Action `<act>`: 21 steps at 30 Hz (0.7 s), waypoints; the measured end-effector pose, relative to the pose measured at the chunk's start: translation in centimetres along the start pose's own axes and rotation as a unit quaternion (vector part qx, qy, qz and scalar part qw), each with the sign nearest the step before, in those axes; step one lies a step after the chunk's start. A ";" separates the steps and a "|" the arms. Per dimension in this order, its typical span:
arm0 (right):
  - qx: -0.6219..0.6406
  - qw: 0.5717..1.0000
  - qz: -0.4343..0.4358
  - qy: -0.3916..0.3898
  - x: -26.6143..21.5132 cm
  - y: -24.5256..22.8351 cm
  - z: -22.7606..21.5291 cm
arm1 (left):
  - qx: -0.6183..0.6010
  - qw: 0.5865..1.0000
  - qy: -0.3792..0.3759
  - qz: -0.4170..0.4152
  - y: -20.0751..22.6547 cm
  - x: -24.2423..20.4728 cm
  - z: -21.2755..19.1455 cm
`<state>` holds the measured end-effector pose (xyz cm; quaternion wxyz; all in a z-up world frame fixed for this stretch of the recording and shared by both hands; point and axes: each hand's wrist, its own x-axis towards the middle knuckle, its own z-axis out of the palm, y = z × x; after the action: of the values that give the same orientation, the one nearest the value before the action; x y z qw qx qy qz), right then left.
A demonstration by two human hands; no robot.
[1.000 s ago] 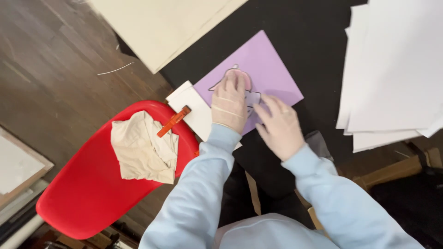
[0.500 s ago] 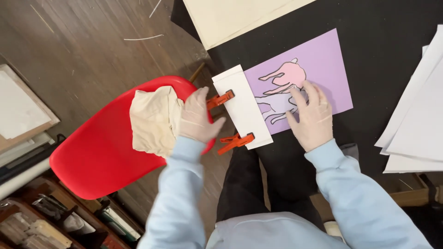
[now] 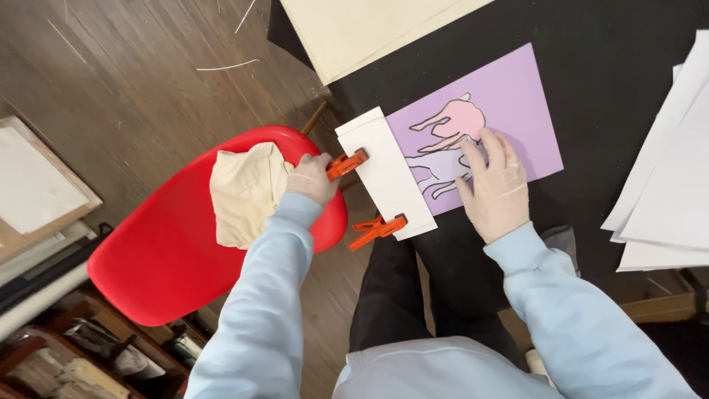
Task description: Mounting an art print onto a backing board using clamps and a smoothing tool to ensure it is flat.
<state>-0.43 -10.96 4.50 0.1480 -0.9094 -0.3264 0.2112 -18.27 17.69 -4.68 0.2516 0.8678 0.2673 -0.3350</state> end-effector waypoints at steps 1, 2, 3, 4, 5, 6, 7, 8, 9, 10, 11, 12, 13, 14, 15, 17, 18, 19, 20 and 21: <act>0.005 1.000 -0.003 0.003 -0.1 0.0 0.0 | -0.011 0.999 0.030 0.009 -1.5 -0.3 1.0; 0.010 1.000 -0.003 0.009 0.0 0.1 0.0 | -0.020 0.998 0.062 0.021 -3.0 -0.2 1.8; 0.013 1.000 0.003 0.014 0.0 0.0 -0.1 | -0.013 0.998 0.061 0.027 -4.7 -1.0 1.9; 0.018 1.000 0.009 0.011 0.1 0.0 -0.2 | -0.043 0.996 0.073 0.007 -6.5 -1.5 1.8; 0.024 1.000 0.016 0.008 0.2 0.1 -0.4 | -0.072 0.994 0.085 -0.012 -8.1 -2.0 1.6; 0.024 0.999 0.024 0.018 0.3 0.0 -0.4 | -0.066 0.994 0.086 0.000 -6.6 -2.9 -1.5; 0.030 0.999 0.028 -0.004 0.5 0.1 -0.4 | -0.047 0.990 0.129 -0.007 -5.0 -3.7 -4.6; 0.033 0.998 0.040 -0.025 0.4 0.5 -0.5 | -0.030 0.985 0.168 -0.005 -3.0 -4.0 -7.3; 0.029 0.998 0.058 -0.013 0.6 0.9 -0.5 | -0.027 0.986 0.165 0.016 1.3 -2.5 -9.7; 0.038 0.998 0.041 0.002 0.4 0.9 -0.6 | -0.055 0.970 0.203 0.123 5.4 -2.2 -11.7; 0.047 0.998 0.025 0.018 0.2 0.8 -0.5 | -0.086 0.941 0.236 0.229 9.5 -2.1 -13.6; 0.048 0.998 0.030 0.024 0.0 1.0 0.1 | -0.082 0.939 0.235 0.236 14.5 -0.5 -13.8; 0.019 0.999 0.023 0.010 -0.2 1.2 0.7 | -0.059 0.934 0.228 0.268 19.6 1.0 -13.8; -0.013 1.000 0.023 -0.003 -0.3 1.8 1.3 | -0.040 0.926 0.219 0.305 25.1 2.7 -13.6; -0.017 0.999 0.034 0.003 0.0 1.8 1.6 | -0.040 0.922 0.215 0.318 28.9 5.4 -12.2; -0.177 0.983 0.032 -0.028 -0.4 1.5 2.2 | -0.009 0.884 0.264 0.385 36.2 9.7 -8.7; -0.180 0.983 0.037 -0.026 -0.6 1.8 2.2 | -0.011 0.882 0.263 0.391 38.7 11.4 -7.7; 0.140 0.981 0.136 0.000 -0.7 2.0 2.2 | 0.032 0.890 0.260 0.374 41.3 13.0 -6.8; 0.448 0.867 0.217 0.025 -1.1 1.8 2.2 | 0.077 0.897 0.254 0.353 43.5 14.4 -5.7; 0.447 0.866 0.222 0.026 -1.5 2.0 2.4 | 0.075 0.897 0.250 0.356 44.1 14.9 -4.3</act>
<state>-1.57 -13.14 1.99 0.4964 -0.7993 0.0177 0.3383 20.99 -7.47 -1.23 0.2129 0.9765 -0.0315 -0.0141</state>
